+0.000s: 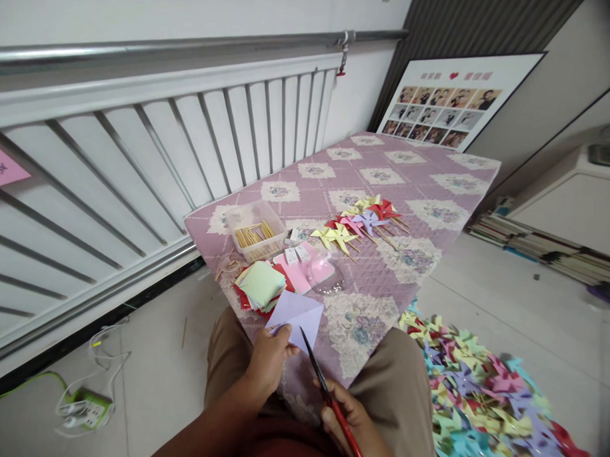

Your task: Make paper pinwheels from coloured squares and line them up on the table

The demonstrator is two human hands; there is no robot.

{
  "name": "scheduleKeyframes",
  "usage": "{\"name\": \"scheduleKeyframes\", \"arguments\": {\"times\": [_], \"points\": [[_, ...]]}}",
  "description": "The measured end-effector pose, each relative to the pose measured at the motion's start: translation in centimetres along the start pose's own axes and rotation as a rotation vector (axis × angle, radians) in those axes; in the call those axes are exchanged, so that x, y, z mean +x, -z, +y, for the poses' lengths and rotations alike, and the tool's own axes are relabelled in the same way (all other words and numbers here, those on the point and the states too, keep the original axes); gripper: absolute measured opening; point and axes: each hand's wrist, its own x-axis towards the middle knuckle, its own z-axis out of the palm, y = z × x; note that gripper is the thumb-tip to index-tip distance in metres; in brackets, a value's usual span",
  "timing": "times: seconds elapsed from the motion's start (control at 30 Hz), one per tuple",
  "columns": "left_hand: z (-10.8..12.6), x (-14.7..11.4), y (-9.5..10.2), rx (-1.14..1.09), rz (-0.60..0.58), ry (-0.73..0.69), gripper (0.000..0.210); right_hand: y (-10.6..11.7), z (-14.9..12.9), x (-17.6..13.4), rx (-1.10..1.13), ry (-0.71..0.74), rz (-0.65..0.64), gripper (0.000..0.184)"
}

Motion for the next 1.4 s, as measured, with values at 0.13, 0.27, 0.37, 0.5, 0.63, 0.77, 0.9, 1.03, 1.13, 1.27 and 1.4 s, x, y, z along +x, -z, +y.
{"name": "scheduleKeyframes", "arguments": {"times": [0.13, 0.27, 0.37, 0.5, 0.63, 0.77, 0.9, 1.03, 1.13, 1.27, 1.4], "points": [[0.0, -0.1, -0.1, -0.001, 0.025, 0.019, 0.024, 0.1, 0.2, 0.3, 0.002, 0.0, -0.054, 0.048], [-0.2, 0.0, 0.0, -0.011, 0.034, 0.029, 0.027, 0.1, 0.8, 0.4, 0.001, 0.009, -0.042, 0.045], [-0.3, 0.0, 0.0, -0.017, 0.046, 0.022, 0.027, 0.1, 1.2, 0.4, -0.004, 0.028, -0.036, 0.042], [-0.2, -0.1, -0.1, -0.014, 0.051, 0.022, 0.024, 0.1, 1.3, 0.4, 0.006, 0.032, -0.023, 0.044], [-0.3, -0.2, -0.1, -0.02, 0.052, 0.021, 0.026, 0.0, 0.9, 0.2, 0.042, 0.018, -0.017, 0.043], [-0.3, -0.2, -0.1, -0.028, 0.073, 0.03, 0.028, -0.1, 0.8, 0.2, 0.054, 0.023, -0.018, 0.041], [-0.3, -0.2, 0.0, -0.015, 0.064, 0.045, 0.027, 0.1, 0.3, 0.0, 0.032, 0.033, -0.034, 0.047], [-0.1, 0.2, 0.5, -0.023, 0.04, 0.048, 0.021, 0.5, -0.9, -0.4, 0.029, 0.052, -0.088, 0.055], [0.3, 0.7, 1.2, -0.031, 0.018, 0.018, 0.02, 0.9, -1.0, -0.7, 0.023, 0.036, -0.111, 0.058], [1.3, 1.2, 2.3, -0.011, 0.007, -0.019, 0.024, 1.1, 0.1, -1.0, 0.055, -0.014, -0.086, 0.061], [1.9, 1.1, 3.2, 0.021, -0.09, -0.023, 0.024, 0.6, 0.8, -0.7, 0.281, -0.106, 0.037, 0.057]]}}
